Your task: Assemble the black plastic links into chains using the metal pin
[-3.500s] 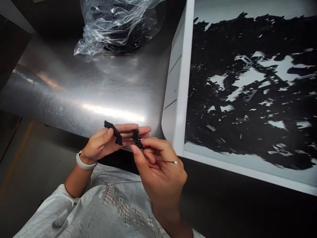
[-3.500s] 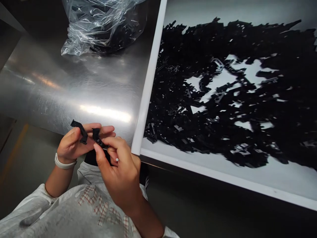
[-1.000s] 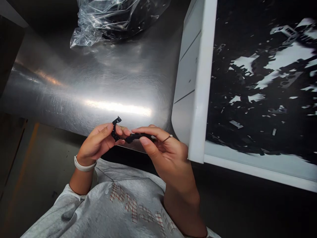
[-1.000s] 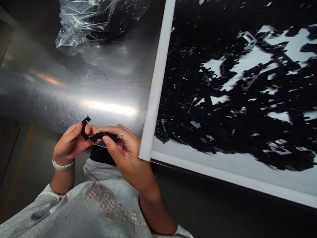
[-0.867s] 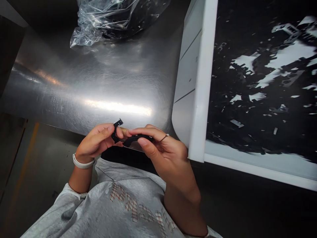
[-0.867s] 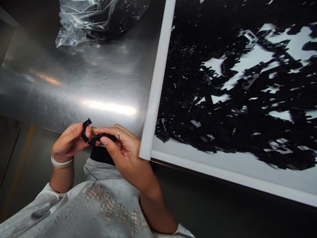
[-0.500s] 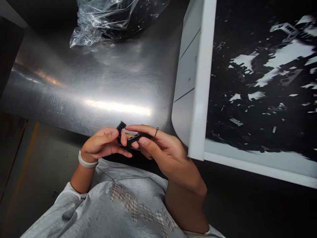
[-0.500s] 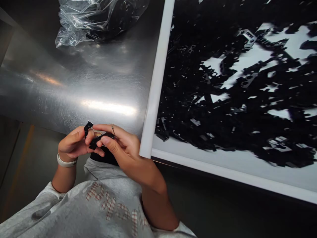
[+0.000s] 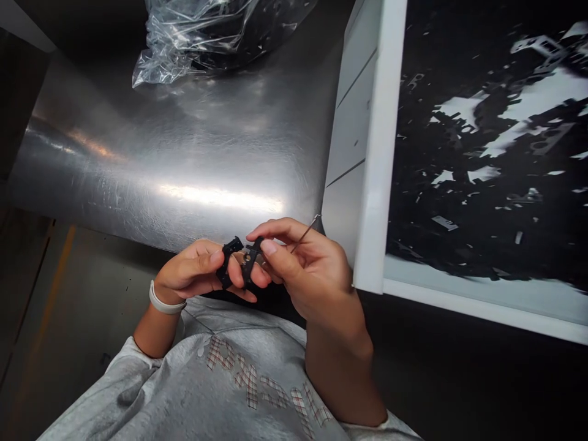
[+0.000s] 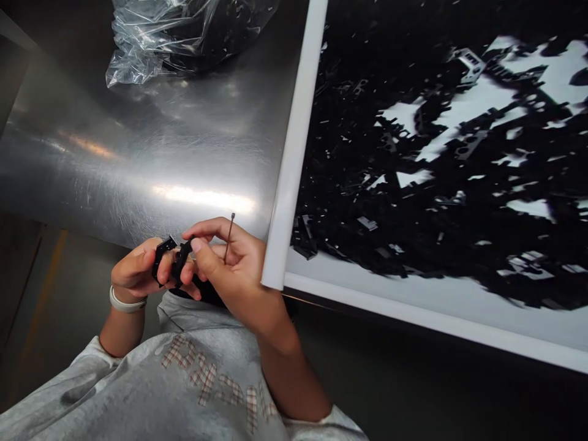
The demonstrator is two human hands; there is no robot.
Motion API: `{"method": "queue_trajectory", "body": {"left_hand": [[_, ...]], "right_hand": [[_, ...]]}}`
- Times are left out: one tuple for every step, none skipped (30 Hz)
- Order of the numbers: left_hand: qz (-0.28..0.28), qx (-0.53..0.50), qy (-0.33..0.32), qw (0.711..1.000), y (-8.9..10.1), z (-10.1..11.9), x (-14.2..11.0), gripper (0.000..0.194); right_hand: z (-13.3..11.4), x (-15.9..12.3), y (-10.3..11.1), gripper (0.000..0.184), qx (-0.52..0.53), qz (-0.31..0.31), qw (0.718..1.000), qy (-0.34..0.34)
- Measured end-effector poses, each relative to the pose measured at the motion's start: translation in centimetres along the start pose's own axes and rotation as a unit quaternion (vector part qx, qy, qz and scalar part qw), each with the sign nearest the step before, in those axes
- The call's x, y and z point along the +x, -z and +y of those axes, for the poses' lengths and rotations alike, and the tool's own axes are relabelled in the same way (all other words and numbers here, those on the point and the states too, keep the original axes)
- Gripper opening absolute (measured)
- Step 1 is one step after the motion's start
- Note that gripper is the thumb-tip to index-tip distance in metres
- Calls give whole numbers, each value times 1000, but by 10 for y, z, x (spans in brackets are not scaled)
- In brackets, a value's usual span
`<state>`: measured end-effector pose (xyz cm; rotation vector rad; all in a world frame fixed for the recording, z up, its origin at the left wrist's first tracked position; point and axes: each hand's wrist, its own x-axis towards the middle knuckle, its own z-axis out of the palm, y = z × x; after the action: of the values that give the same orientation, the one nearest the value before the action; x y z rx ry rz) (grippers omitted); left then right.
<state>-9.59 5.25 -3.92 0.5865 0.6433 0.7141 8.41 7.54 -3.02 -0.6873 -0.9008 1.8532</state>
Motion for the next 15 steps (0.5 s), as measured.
{"method": "queue_trajectory", "body": {"left_hand": [[4, 3, 3, 1000, 0, 0, 0, 51], [9, 6, 5, 1000, -1, 0, 1, 51], [14, 10, 8, 1000, 0, 0, 1, 52], [18, 13, 9, 1000, 0, 0, 2, 52], [18, 16, 8, 1000, 1, 0, 2, 52], [14, 17, 6, 1000, 1, 0, 2, 51], [7, 16, 4, 1000, 2, -1, 2, 51], [0, 13, 1, 1000, 3, -1, 2, 50], [-8, 9, -2, 1000, 3, -1, 2, 48], [-14, 4, -6, 1000, 2, -2, 2, 47], [-17, -3, -8, 1000, 1, -2, 2, 46], [-16, -12, -9, 1000, -1, -2, 3, 45], [-9, -25, -12, 1000, -3, -2, 4, 43], [5, -41, -15, 999, -6, -2, 4, 42], [24, -61, -23, 998, -9, -2, 5, 39]], "right_hand": [[0, 1, -1, 26, 3, 1, 1000, 1], [0, 1, -1, 29, 6, 3, 1000, 2], [0, 2, -2, 31, 7, 6, 1000, 2], [0, 3, -2, 32, 8, 10, 1000, 3], [0, 3, -3, 32, 8, 12, 1000, 4], [0, 4, -3, 32, 7, 15, 1000, 5], [-1, 4, -3, 31, 6, 16, 1000, 6], [-1, 5, -4, 31, 5, 16, 1000, 7], [-1, 5, -4, 30, 3, 15, 1000, 7], [-2, 5, -4, 30, 1, 13, 1000, 5], [-2, 5, -3, 29, -2, 10, 1000, 2], [-2, 4, -3, 29, -9, 8, 1000, -2], [-2, 3, -2, 29, -19, 11, 1000, -3], [-1, 3, -1, 29, -33, 22, 999, 0], [0, 2, 0, 30, -46, 40, 998, 11]]}}
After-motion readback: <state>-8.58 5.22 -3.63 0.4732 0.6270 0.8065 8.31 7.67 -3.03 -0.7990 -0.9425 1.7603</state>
